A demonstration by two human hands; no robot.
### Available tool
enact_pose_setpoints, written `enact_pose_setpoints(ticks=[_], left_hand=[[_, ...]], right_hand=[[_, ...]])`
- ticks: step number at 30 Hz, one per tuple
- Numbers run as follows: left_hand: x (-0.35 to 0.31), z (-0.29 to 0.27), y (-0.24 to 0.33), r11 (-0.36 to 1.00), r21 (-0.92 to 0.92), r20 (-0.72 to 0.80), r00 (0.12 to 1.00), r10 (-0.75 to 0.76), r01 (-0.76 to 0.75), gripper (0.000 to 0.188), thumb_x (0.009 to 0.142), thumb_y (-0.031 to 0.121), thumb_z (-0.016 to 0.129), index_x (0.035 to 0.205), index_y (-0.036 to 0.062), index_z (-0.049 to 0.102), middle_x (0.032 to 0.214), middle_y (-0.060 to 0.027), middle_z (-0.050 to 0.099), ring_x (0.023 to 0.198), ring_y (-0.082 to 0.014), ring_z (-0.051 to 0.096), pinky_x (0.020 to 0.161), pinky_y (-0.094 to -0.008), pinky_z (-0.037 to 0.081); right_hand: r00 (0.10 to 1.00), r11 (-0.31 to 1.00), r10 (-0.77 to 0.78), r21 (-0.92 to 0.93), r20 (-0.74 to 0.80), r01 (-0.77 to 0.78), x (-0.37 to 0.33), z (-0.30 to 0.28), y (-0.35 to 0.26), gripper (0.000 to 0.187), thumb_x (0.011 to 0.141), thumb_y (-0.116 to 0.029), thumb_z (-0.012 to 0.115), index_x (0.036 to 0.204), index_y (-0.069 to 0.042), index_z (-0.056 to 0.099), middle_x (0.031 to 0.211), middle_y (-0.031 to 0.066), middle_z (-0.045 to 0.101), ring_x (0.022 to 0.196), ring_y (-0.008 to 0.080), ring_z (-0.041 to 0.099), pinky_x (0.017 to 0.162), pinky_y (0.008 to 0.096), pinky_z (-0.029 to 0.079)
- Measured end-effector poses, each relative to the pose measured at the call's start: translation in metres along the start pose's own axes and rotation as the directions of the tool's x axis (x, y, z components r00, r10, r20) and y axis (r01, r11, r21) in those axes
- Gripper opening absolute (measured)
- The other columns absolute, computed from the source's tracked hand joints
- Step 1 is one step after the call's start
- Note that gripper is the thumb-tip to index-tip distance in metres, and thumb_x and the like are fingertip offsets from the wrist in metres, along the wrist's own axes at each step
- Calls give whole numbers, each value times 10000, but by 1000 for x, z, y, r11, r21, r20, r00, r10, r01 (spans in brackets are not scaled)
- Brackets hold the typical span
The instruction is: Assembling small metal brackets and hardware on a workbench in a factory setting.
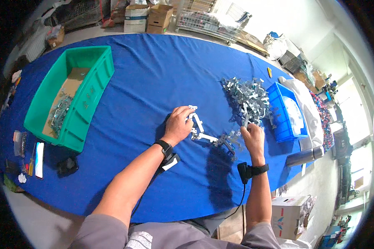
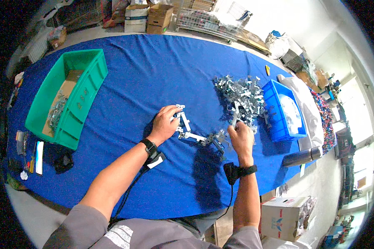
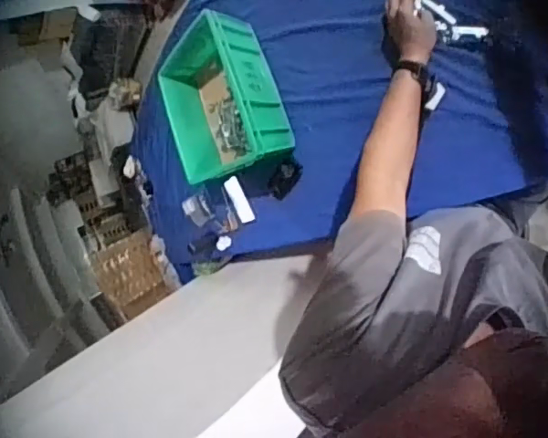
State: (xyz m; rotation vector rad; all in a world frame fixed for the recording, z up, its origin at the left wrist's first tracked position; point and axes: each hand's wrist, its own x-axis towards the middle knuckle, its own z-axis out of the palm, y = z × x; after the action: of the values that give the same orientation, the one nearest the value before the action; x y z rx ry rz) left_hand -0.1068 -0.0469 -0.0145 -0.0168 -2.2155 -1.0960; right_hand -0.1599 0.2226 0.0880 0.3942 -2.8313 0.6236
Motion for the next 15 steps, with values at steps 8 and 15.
enact_pose_setpoints(ticks=[8, 15], left_hand=[[5, 1, 8, 976, -170, -81, 985, -155, 139, 519, 954, 455, 560, 1142, -27, 604, 1098, -224, 644, 1058, -388, 597, 934, -434, 466], [1, 0, 6, 971, -126, -36, 977, -209, 203, 561, 849, 165, 654, 1340, -28, 463, 1239, -246, 608, 1142, -363, 604, 980, -401, 474]], right_hand=[[960, 934, -276, 251, 52, 255, 5, 56, -80, 343, 849, -326, 672, 819, 16, 668, 658, 220, 617, 656, 408, 639, 589, 454, 485], [962, 988, -116, -69, 246, 137, 1, 12, -25, 532, 781, -504, 731, 994, -18, 695, 806, 208, 685, 796, 361, 687, 693, 462, 534]])
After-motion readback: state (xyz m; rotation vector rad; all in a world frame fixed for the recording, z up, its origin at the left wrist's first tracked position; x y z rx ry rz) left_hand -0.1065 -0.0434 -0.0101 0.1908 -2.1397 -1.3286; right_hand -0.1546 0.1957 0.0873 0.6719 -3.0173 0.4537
